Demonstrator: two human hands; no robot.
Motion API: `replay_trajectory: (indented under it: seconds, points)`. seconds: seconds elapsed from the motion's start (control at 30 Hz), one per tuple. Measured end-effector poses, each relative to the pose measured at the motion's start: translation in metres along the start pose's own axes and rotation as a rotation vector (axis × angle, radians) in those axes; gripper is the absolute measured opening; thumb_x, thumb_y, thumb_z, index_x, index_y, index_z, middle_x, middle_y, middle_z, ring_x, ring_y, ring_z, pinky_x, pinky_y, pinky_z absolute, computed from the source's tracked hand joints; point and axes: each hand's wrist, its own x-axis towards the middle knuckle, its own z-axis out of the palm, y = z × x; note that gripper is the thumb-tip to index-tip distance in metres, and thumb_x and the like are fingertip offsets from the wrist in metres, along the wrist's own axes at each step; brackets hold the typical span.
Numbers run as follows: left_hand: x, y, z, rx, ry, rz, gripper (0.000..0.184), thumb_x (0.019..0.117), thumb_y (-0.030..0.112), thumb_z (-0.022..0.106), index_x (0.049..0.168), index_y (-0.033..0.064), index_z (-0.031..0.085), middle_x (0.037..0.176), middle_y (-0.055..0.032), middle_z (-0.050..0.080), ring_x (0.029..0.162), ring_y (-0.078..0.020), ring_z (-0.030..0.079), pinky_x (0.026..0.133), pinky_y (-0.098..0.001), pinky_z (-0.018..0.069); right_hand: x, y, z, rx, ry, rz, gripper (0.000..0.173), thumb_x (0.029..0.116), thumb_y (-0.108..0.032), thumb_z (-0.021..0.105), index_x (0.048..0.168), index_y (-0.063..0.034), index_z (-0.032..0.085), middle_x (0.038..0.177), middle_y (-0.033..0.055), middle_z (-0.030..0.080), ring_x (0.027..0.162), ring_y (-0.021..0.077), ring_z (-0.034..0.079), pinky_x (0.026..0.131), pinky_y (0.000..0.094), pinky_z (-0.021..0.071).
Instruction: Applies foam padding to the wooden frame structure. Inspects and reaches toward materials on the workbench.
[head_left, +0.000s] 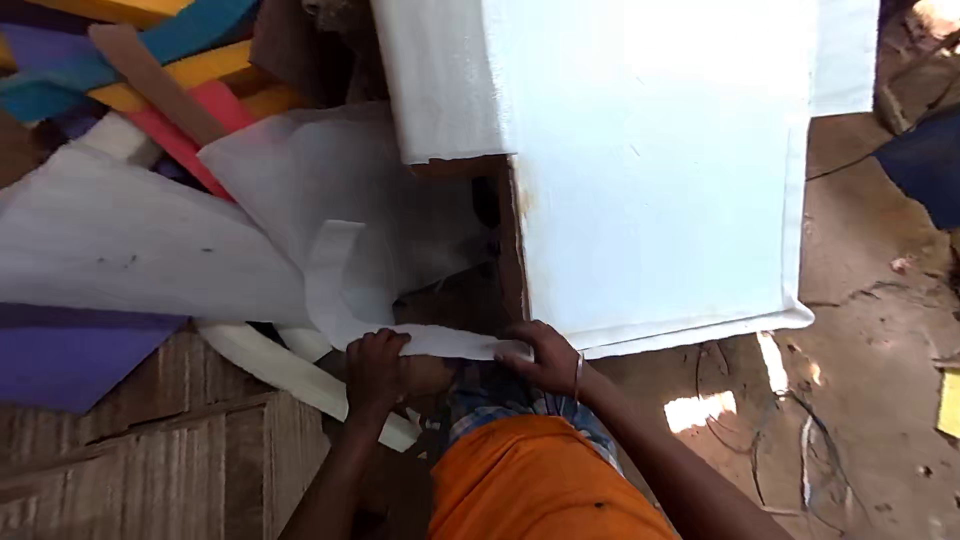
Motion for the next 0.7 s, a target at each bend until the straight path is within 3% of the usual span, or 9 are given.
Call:
replay_trajectory:
  seconds: [0.13,0.2,0.27,0.37,0.43,0.47,0.5,0.6,0.7]
  points:
    - [0.021,0.018,0.002,-0.091,0.25,-0.034,0.022,0.085,0.005,0.075,0.106,0.0099,0.079,0.113,-0.0191,0.07,0.106,-0.0433,0.064,0.098,-0.0668,0.0438,0.063,-0.055,-0.027,0.018,-0.049,0.01,0.063,0.0978,-0.058,0.059,0.143,-0.0141,0.058,0.128,0.0151,0.068,0.119,0.0296,0.065,0.104,0.057,0.0502]
    - [0.038,0.035,0.0,-0.142,0.286,-0.063,0.022,0.0894,0.006,0.071,0.109,0.0118,0.078,0.117,-0.0184,0.069,0.11,-0.0425,0.062,0.101,-0.0668,0.0415,0.1,-0.091,-0.043,0.009,-0.072,0.06,0.079,0.0936,-0.066,0.06,0.152,-0.0139,0.048,0.13,0.0187,0.067,0.118,0.0346,0.066,0.102,0.0611,0.0499]
    - [0.059,0.051,-0.003,-0.202,0.354,-0.084,0.022,0.0877,0.005,0.071,0.107,0.0131,0.078,0.115,-0.0175,0.069,0.11,-0.0414,0.062,0.104,-0.0662,0.0381,0.134,-0.134,-0.054,-0.077,-0.102,0.109,0.096,0.0877,-0.074,0.06,0.158,-0.0129,0.038,0.136,0.0218,0.063,0.123,0.0388,0.062,0.102,0.0632,0.048]
    - [0.086,0.074,-0.009,-0.263,0.411,-0.055,0.021,0.0859,0.007,0.071,0.104,0.0138,0.079,0.112,-0.0153,0.072,0.11,-0.0388,0.064,0.1,-0.0631,0.0436,0.17,-0.196,-0.057,-0.254,-0.128,0.169,0.107,0.0824,-0.077,0.064,0.156,-0.0043,0.038,0.14,0.0254,0.058,0.13,0.0409,0.056,0.106,0.0632,0.0444]
    - [0.099,0.091,-0.014,-0.298,0.506,-0.001,0.019,0.082,0.006,0.072,0.098,0.0123,0.08,0.106,-0.0134,0.073,0.104,-0.0367,0.067,0.097,-0.0608,0.0467,0.189,-0.227,-0.051,-0.544,-0.156,0.188,0.096,0.0833,-0.07,0.069,0.142,0.0033,0.051,0.131,0.0259,0.062,0.123,0.0407,0.059,0.099,0.0635,0.047]
    - [0.104,0.1,-0.015,-0.291,0.574,0.021,0.016,0.0805,0.008,0.072,0.093,0.0132,0.079,0.102,-0.0103,0.074,0.1,-0.0333,0.067,0.094,-0.0569,0.0486,0.197,-0.235,-0.045,-0.695,-0.147,0.202,0.081,0.0811,-0.064,0.075,0.124,0.0036,0.063,0.121,0.0244,0.065,0.115,0.0404,0.062,0.091,0.0643,0.0488]
    - [0.108,0.108,-0.017,-0.293,0.624,0.038,0.012,0.0793,0.01,0.074,0.09,0.0133,0.078,0.099,-0.0085,0.074,0.096,-0.0309,0.068,0.092,-0.0538,0.0493,0.205,-0.236,-0.04,-0.834,-0.146,0.232,0.07,0.0778,-0.06,0.079,0.112,0.001,0.069,0.115,0.0227,0.067,0.11,0.0401,0.064,0.084,0.0648,0.0498]
    - [0.116,0.129,-0.021,-0.317,0.7,0.02,0.006,0.08,0.009,0.074,0.085,0.0123,0.075,0.088,-0.0056,0.072,0.088,-0.026,0.067,0.087,-0.0474,0.0499,0.215,-0.216,-0.036,-1.096,-0.139,0.276,0.047,0.0778,-0.041,0.08,0.1,-0.0005,0.07,0.111,0.023,0.068,0.104,0.0424,0.066,0.076,0.0656,0.0516]
    - [0.128,0.14,-0.016,-0.362,0.618,0.007,0.012,0.0832,0.007,0.071,0.089,0.0144,0.078,0.093,-0.0049,0.073,0.092,-0.0257,0.067,0.086,-0.0476,0.0503,0.214,-0.193,-0.062,-1.174,-0.119,0.209,0.029,0.0856,-0.021,0.074,0.107,-0.0012,0.07,0.114,0.023,0.068,0.105,0.0437,0.066,0.077,0.0653,0.0528]
